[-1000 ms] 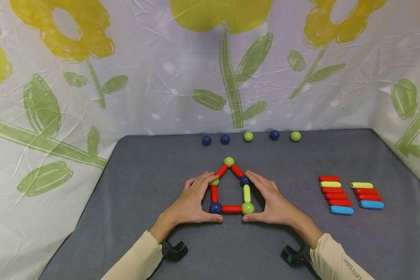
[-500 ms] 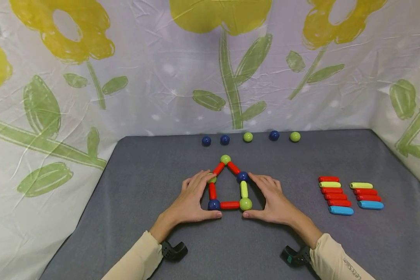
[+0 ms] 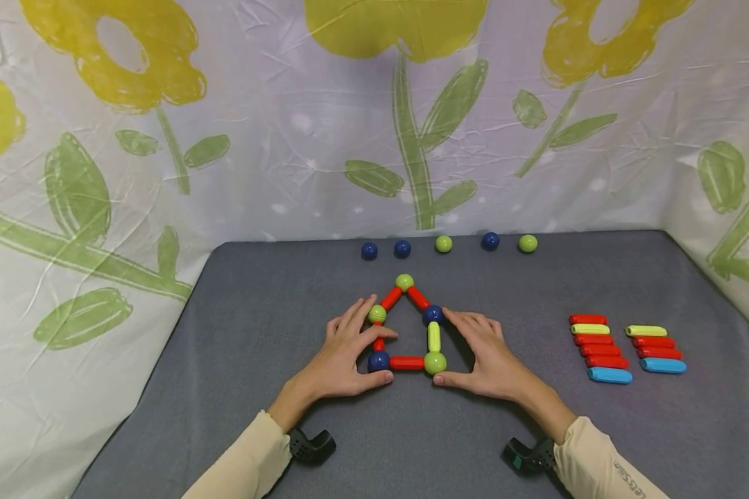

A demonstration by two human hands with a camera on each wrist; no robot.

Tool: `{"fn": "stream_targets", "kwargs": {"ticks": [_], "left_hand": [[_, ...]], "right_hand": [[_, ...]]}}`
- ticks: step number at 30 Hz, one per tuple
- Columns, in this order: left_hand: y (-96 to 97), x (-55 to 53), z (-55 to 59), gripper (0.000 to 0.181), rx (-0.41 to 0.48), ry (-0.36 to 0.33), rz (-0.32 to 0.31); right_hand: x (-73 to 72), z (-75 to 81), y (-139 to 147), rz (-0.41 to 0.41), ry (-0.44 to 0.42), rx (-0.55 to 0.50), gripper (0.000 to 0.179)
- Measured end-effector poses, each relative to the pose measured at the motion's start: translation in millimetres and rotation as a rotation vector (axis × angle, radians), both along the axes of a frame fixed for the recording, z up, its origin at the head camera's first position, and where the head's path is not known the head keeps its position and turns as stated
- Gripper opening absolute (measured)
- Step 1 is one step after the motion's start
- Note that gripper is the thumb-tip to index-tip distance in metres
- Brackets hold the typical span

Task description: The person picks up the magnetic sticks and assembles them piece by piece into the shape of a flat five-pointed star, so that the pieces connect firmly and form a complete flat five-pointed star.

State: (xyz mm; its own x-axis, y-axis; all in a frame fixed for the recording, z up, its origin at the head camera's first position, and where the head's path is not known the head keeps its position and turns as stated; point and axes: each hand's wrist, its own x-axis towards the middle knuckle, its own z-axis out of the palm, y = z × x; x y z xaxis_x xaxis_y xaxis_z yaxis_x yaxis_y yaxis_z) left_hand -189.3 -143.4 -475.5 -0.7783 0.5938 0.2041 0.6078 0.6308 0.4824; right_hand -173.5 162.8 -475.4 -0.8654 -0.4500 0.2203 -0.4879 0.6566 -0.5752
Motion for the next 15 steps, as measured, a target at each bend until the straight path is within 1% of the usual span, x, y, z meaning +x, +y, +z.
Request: {"fn": "stream_targets", "kwargs": {"ticks": [3, 8, 10, 15], "left_hand": [[1.0, 0.8, 0.8, 0.045, 0.007, 0.011, -0.015], [4.8, 3.2, 1.0, 0.029, 0.034, 0.007, -0.029], [7.4, 4.3, 0.7, 0.025, 0.047, 0.015, -0.021], [14.3, 7.6, -0.3, 0.018, 0.072, 0.073, 0.027]], "right_hand": [[0.1, -0.3, 0, -0.006, 0.009, 0.0, 0.108], [0.0, -1.5, 0, -0.011, 0.023, 0.005, 0.096], [-0.3, -1.9, 0, -0.008, 0.029, 0.004, 0.092], [-0.3, -2.1, 0, 0.008, 0.054, 0.0, 0.086]]}}
